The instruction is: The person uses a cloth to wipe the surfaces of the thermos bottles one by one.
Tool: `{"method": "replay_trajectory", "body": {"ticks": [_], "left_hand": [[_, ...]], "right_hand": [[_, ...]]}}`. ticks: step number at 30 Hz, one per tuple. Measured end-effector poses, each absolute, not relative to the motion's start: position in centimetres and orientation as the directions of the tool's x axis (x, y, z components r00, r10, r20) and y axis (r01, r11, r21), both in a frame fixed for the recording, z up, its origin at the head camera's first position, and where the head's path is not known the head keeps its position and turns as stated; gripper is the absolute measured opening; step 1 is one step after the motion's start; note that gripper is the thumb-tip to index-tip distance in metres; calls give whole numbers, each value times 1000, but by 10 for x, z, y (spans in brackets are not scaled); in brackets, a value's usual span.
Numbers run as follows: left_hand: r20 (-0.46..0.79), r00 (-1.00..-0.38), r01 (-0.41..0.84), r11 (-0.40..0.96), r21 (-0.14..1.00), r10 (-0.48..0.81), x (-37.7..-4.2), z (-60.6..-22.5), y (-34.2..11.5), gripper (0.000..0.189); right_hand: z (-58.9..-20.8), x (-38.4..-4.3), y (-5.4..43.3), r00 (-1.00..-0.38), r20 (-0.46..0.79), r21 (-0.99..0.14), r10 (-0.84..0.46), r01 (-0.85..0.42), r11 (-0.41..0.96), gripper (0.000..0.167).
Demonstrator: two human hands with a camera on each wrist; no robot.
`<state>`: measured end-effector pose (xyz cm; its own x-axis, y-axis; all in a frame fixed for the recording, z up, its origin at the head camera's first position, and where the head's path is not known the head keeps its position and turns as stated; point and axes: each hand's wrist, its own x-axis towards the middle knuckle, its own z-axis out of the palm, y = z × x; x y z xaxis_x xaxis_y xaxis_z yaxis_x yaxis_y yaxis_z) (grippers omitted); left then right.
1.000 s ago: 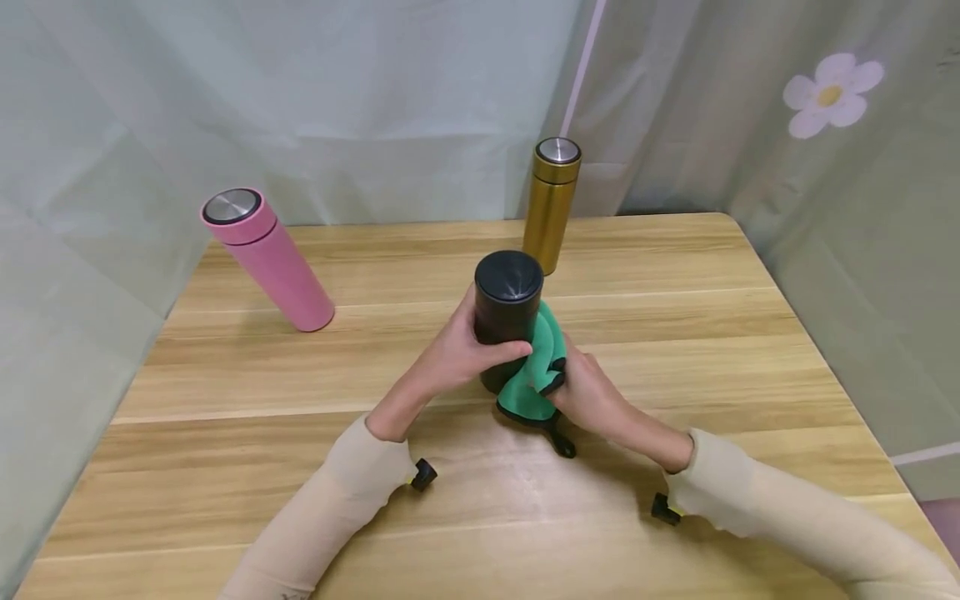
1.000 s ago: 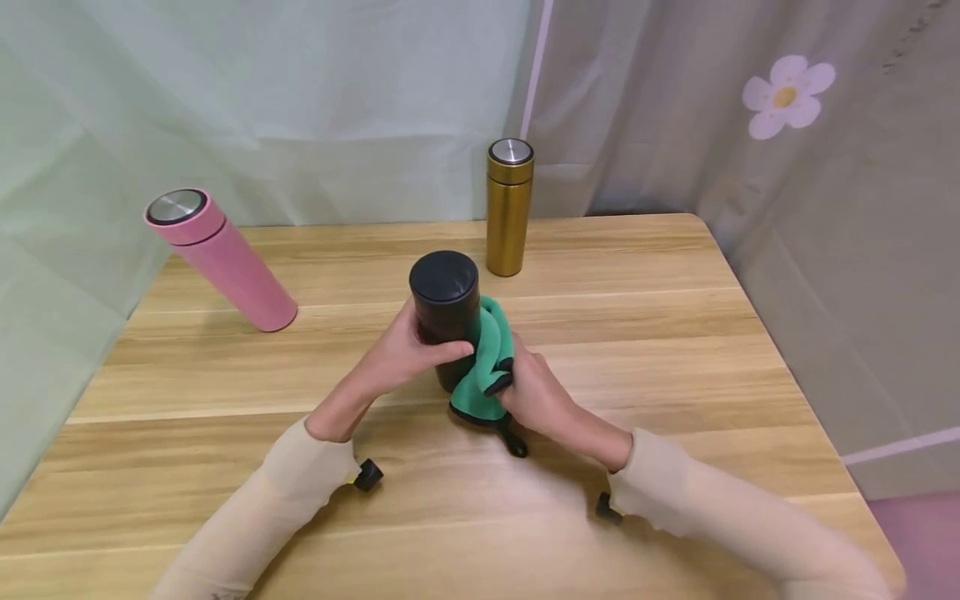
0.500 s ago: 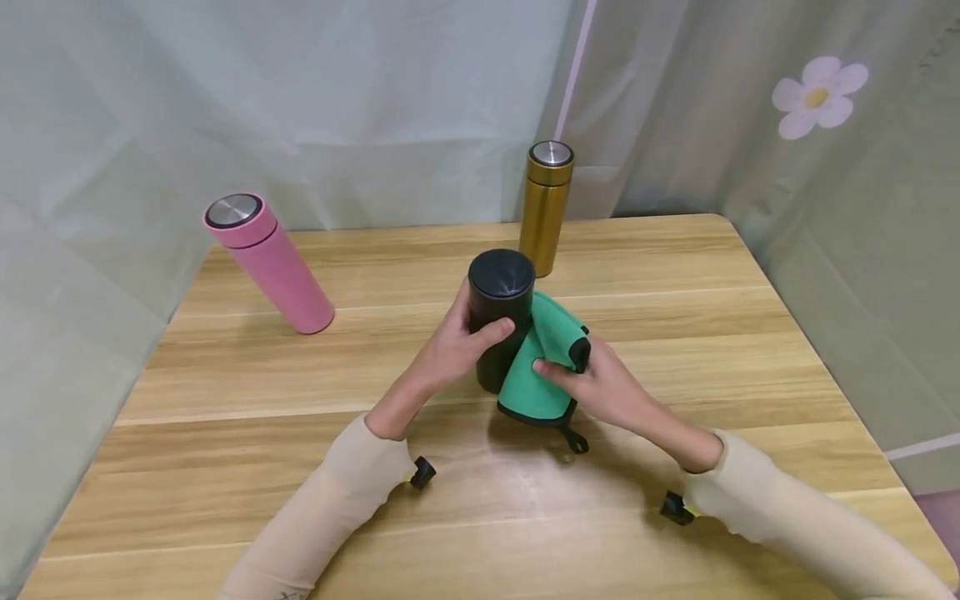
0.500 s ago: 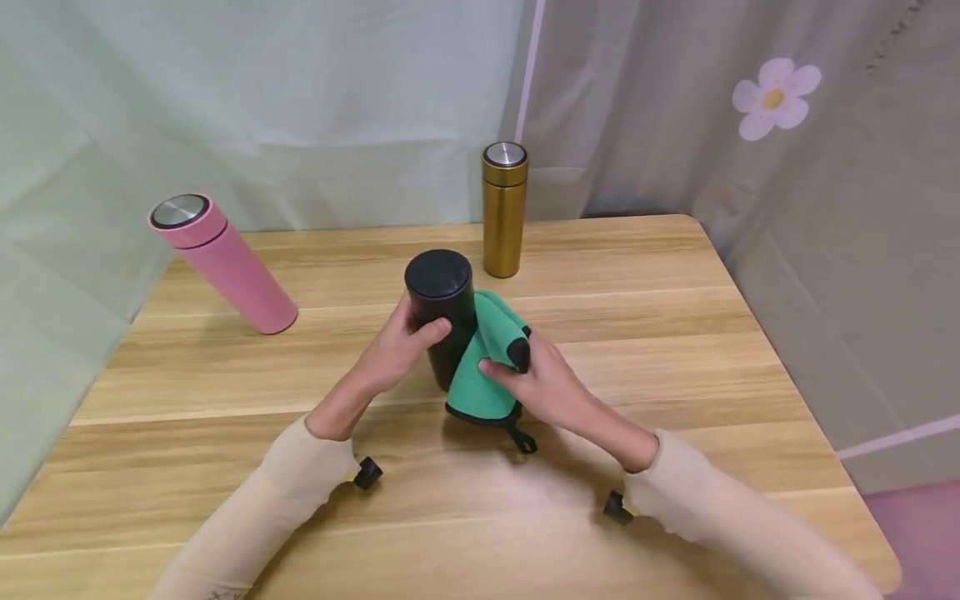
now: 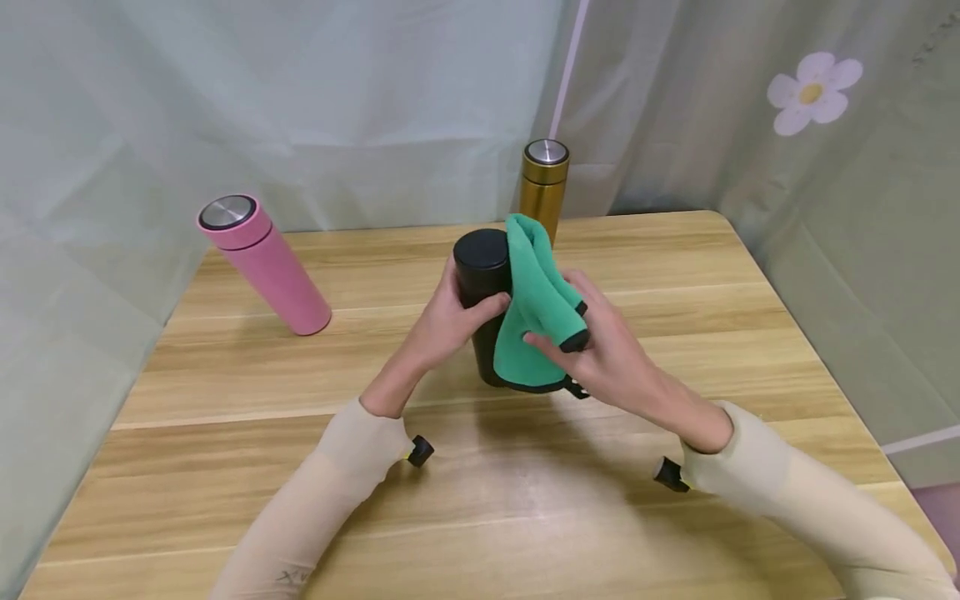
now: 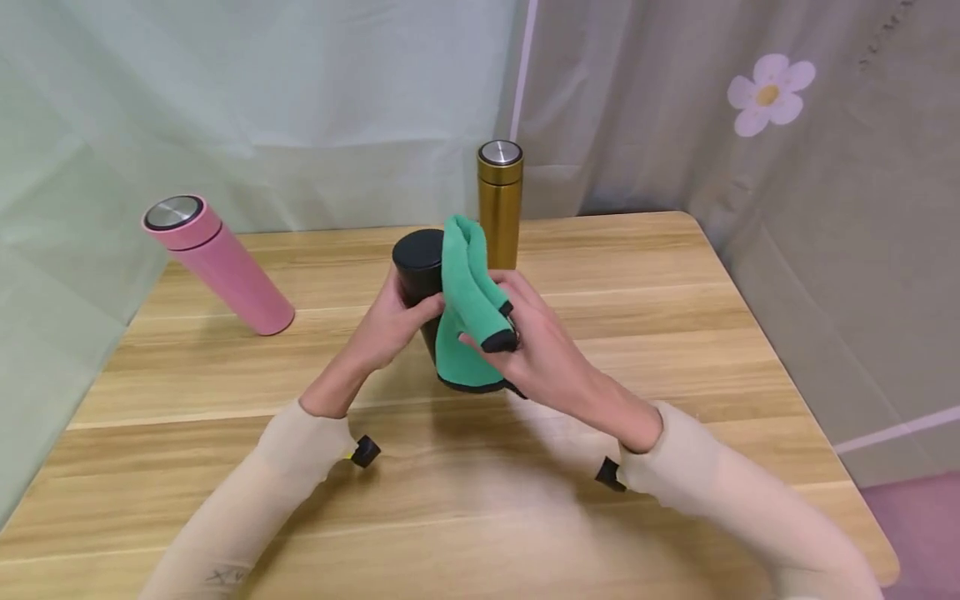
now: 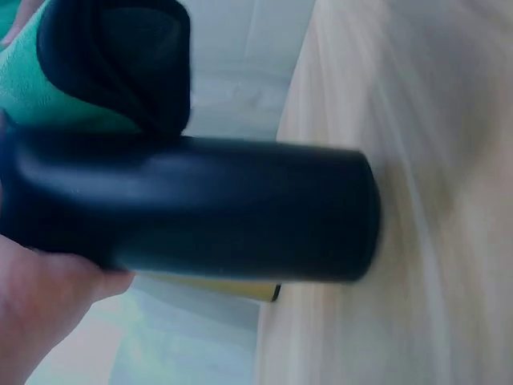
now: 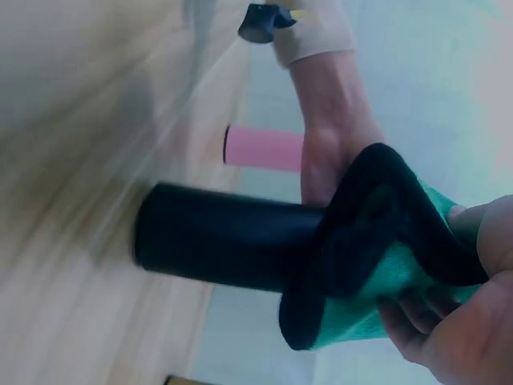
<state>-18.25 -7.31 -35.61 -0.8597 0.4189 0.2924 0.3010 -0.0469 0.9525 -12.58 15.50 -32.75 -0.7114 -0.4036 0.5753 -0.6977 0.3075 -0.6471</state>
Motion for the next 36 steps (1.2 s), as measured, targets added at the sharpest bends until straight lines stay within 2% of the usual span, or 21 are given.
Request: {"method": "replay_trajectory", "body": {"ticks": [4, 10, 14, 18, 21, 26, 32, 36], "left_hand": [[280, -863, 296, -29, 955, 420, -189, -356, -75, 64], [262, -883, 286, 5, 958, 389, -196, -353, -72, 56], [267, -890, 281, -17, 960, 368, -201, -354, -70, 54], [241, -908, 239, -48, 970, 342, -203, -354, -72, 54], [219, -920, 206, -75, 976, 325, -204, -354, -72, 59], [196, -934, 171, -107, 979, 297, -207, -354, -71, 74], [129, -959, 103, -113, 988, 251, -212, -352, -70, 57], [90, -970, 68, -101, 993, 228, -216, -351, -69, 58]], "right_hand": [[-324, -138, 150, -628, 650, -537, -428, -778, 326, 49], [-325, -148, 143, -612, 647, -479, -454, -790, 382, 50], [-327, -151, 137, -579, 628, -390, -520, -813, 433, 48], [-335, -149, 132, -553, 581, -301, -597, -828, 474, 60], [-344, -147, 128, -550, 544, -247, -633, -826, 506, 64], [-363, -144, 124, -549, 498, -186, -671, -824, 536, 61], [-378, -139, 124, -564, 388, -139, -729, -817, 559, 59], [-386, -135, 124, -566, 315, -124, -762, -821, 558, 51]]}}
